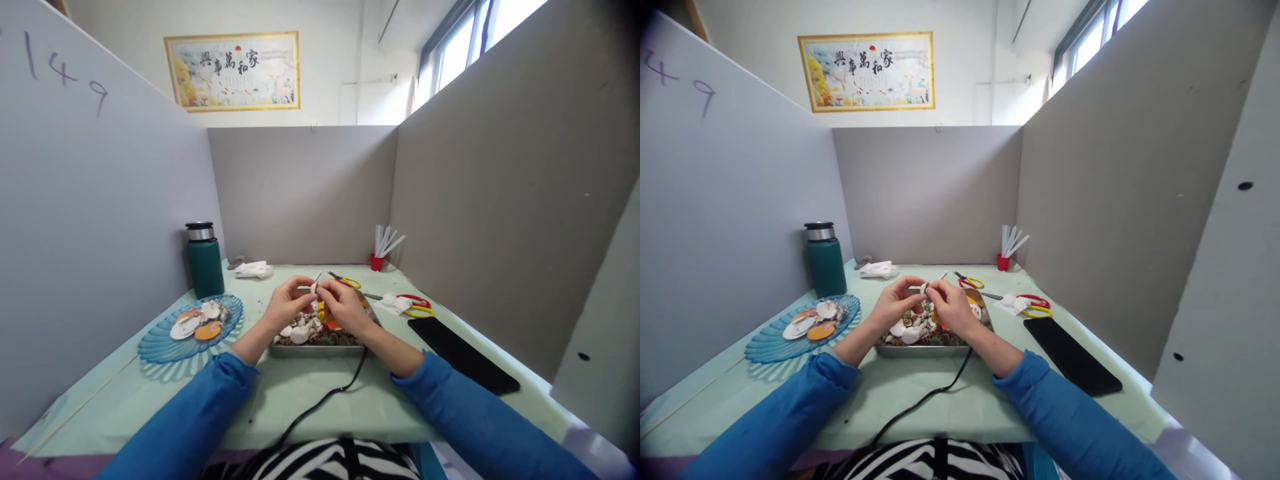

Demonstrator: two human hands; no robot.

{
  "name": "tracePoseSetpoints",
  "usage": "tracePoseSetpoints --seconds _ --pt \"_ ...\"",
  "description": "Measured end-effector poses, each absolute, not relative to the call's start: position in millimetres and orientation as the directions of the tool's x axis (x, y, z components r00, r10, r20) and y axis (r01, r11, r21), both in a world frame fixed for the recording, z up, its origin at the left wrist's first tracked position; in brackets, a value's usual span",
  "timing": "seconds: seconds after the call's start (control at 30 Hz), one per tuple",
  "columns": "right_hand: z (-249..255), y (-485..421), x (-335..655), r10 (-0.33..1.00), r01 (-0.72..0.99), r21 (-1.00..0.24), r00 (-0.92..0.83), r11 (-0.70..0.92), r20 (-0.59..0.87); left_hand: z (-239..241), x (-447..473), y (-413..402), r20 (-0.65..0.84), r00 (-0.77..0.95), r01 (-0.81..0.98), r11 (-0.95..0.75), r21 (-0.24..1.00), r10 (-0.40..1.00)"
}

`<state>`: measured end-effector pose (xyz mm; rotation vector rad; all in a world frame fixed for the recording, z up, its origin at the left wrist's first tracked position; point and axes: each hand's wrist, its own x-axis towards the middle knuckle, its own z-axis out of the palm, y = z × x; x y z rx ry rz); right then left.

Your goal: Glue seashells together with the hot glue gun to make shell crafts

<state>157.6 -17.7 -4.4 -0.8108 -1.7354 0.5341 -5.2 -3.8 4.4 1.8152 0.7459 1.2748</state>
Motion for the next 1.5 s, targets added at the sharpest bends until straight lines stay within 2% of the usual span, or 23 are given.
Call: tracePoseSetpoints --seconds 0.17,0.27,0.47,0.97,1.2,1.5 --pt "-6.6 -11.8 157.6 0.802 0.161 -0.789 -0.205 0.594 0.561 2.6 -4.2 -2.8 0.498 0.338 0.091 -0.554 0.827 0.799" --pt "-5.4 -11.2 157.8 0.809 0.149 -0.799 -0.195 0.583 0.554 2.8 -3.1 -3.3 0.487 0.353 0.054 -0.537 0.842 0.799" --pt "-3.3 -14.4 158.0 0.802 0.164 -0.787 -0.196 0.595 0.565 6.3 -3.8 -5.3 0.459 0.362 -0.077 -0.464 0.882 0.811" --pt "-6.7 -14.7 158.8 0.785 0.15 -0.777 -0.236 0.611 0.572 9.1 -4.4 -9.4 0.403 0.346 -0.075 -0.403 0.912 0.848" --pt "-6.5 -13.4 157.9 0.781 0.179 -0.762 -0.205 0.622 0.589 10.1 -3.9 -9.3 0.44 0.318 -0.103 -0.431 0.896 0.84" --pt "-6.0 -14.1 157.8 0.734 0.222 -0.699 -0.214 0.679 0.645 9.7 -3.7 -8.4 0.411 0.306 -0.098 -0.401 0.911 0.859"
